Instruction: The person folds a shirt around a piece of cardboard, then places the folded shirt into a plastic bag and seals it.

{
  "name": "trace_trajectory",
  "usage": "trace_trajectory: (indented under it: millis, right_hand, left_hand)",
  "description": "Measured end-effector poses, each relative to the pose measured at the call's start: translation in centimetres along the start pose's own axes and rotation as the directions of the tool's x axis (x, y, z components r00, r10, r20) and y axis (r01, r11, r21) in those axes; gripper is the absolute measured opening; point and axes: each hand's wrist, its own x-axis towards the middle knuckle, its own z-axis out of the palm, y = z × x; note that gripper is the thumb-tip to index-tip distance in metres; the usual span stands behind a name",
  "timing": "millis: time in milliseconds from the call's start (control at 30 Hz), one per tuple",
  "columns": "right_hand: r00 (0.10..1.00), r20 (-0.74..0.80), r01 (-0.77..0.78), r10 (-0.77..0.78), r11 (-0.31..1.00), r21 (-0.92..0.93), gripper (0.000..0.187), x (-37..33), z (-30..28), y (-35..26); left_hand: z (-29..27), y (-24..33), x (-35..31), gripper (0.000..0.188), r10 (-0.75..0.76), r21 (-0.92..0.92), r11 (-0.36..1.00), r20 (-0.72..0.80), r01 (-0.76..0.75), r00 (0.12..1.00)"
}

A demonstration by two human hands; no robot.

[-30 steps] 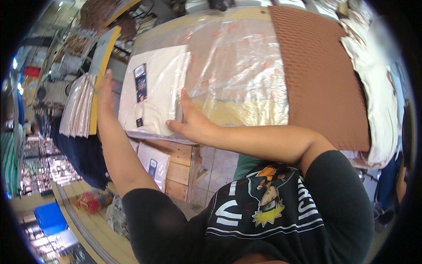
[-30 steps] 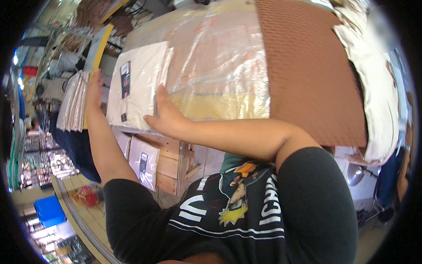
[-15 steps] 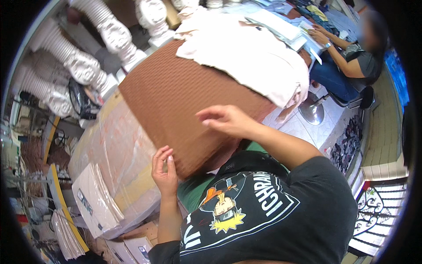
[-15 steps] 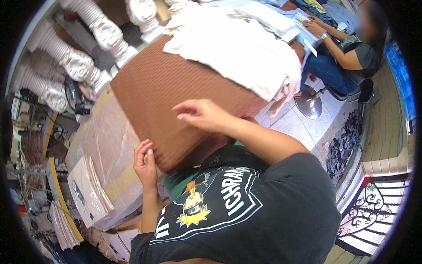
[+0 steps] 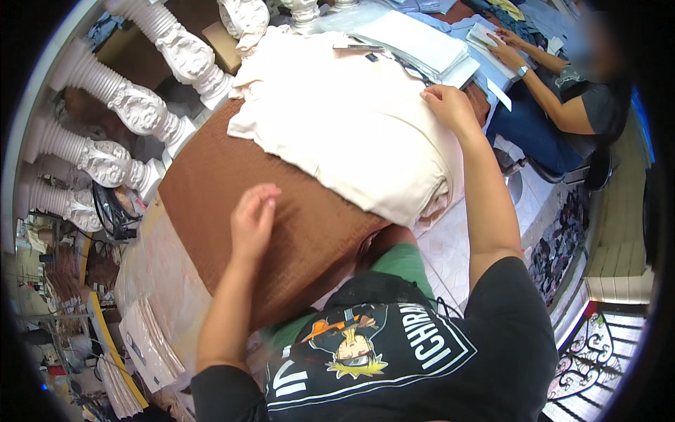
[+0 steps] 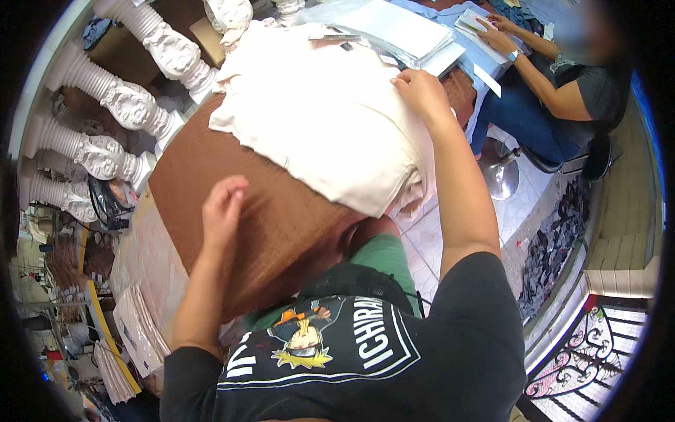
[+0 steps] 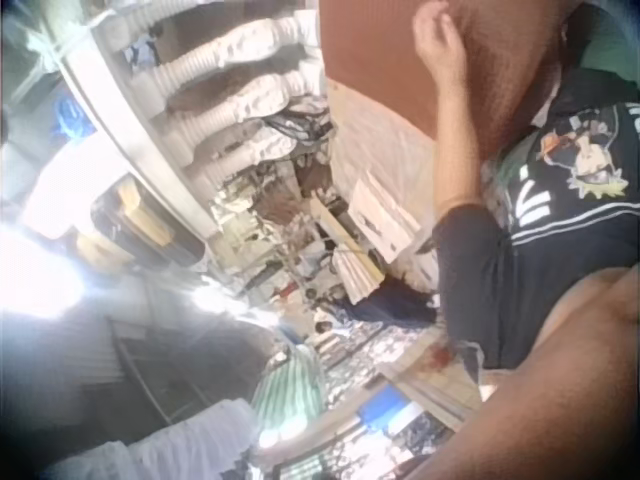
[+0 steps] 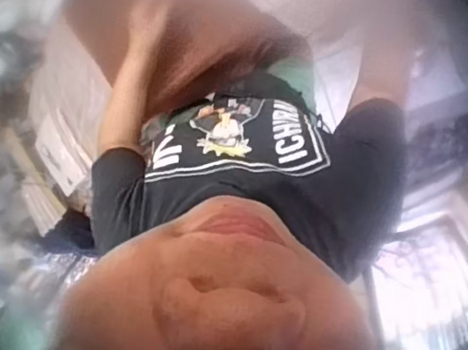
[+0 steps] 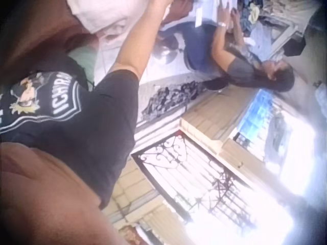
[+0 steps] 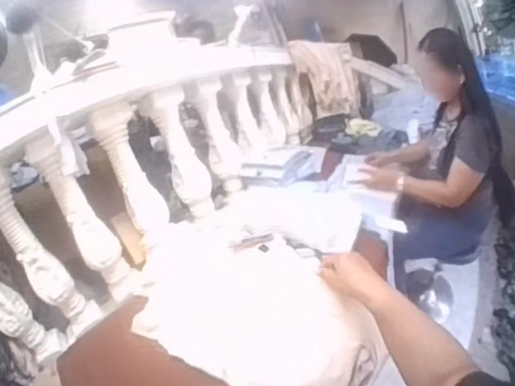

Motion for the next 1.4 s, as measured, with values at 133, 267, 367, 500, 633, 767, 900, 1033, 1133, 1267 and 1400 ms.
trace_trajectory:
  millis: [133,267,367,500,633,767,900,1033,1133,1267,1400]
  right_hand:
    - [0.995,0.029,-0.088,0.091,0.991,-0.1,0.029,2.4,0.4,0.4]
    - [0.989,0.052,-0.122,0.137,0.968,-0.22,0.026,3.8,1.1,0.1]
    - [0.982,-0.187,-0.026,-0.008,0.984,-0.179,0.023,3.1,3.1,0.3]
    - [0.915,-0.37,0.099,-0.161,0.978,-0.182,0.014,1.9,3.9,0.5]
    - [0.837,-0.433,0.21,-0.334,0.927,-0.31,0.015,1.6,3.5,-0.3]
    - [0.793,-0.482,0.311,-0.372,0.928,-0.206,0.022,0.7,2.7,-1.8]
    - [0.782,-0.523,0.409,-0.339,0.912,0.019,0.024,-1.5,2.4,-3.4]
    - [0.768,-0.506,0.459,-0.392,0.889,0.008,0.02,-5.3,0.8,-6.7]
    - [0.657,-0.452,0.694,-0.603,0.718,0.051,0.021,-11.5,-0.2,-11.4]
    - [0.643,-0.103,0.758,-0.759,0.611,0.227,0.015,-19.8,5.7,-12.8]
    - [0.688,0.145,0.682,-0.711,0.702,0.204,0.01,-23.5,12.0,-10.9]
  left_hand:
    - [2.1,-3.7,14.3,0.018,-0.012,0.034,0.999,0.02,0.011,1.0]
    - [7.1,-5.2,26.3,0.022,0.215,0.202,0.953,0.08,-0.227,0.973]
    - [12.0,-6.6,31.7,0.03,0.167,0.368,0.906,0.15,-0.212,0.974]
    - [16.6,-8.1,34.3,0.041,0.084,0.591,0.791,0.157,-0.162,0.984]
    - [17.5,-7.4,34.3,0.026,0.002,0.531,0.846,0.066,-0.037,0.998]
    - [15.4,-7.5,34.0,0.017,0.14,0.267,0.96,-0.208,-0.081,0.968]
    - [8.9,-6.4,33.2,0.015,0.193,0.027,0.98,-0.331,-0.195,0.924]
    - [1.7,-3.8,28.2,0.01,0.351,0.173,0.935,-0.346,-0.309,0.87]
    - [-5.5,-2.8,19.1,0.009,0.266,0.132,0.963,-0.571,-0.234,0.777]
    - [-10.6,-8.9,5.0,0.019,0.134,0.379,0.925,-0.423,0.041,0.896]
    - [-8.2,-10.2,-4.7,0.026,-0.144,0.388,0.865,-0.415,0.318,0.898]
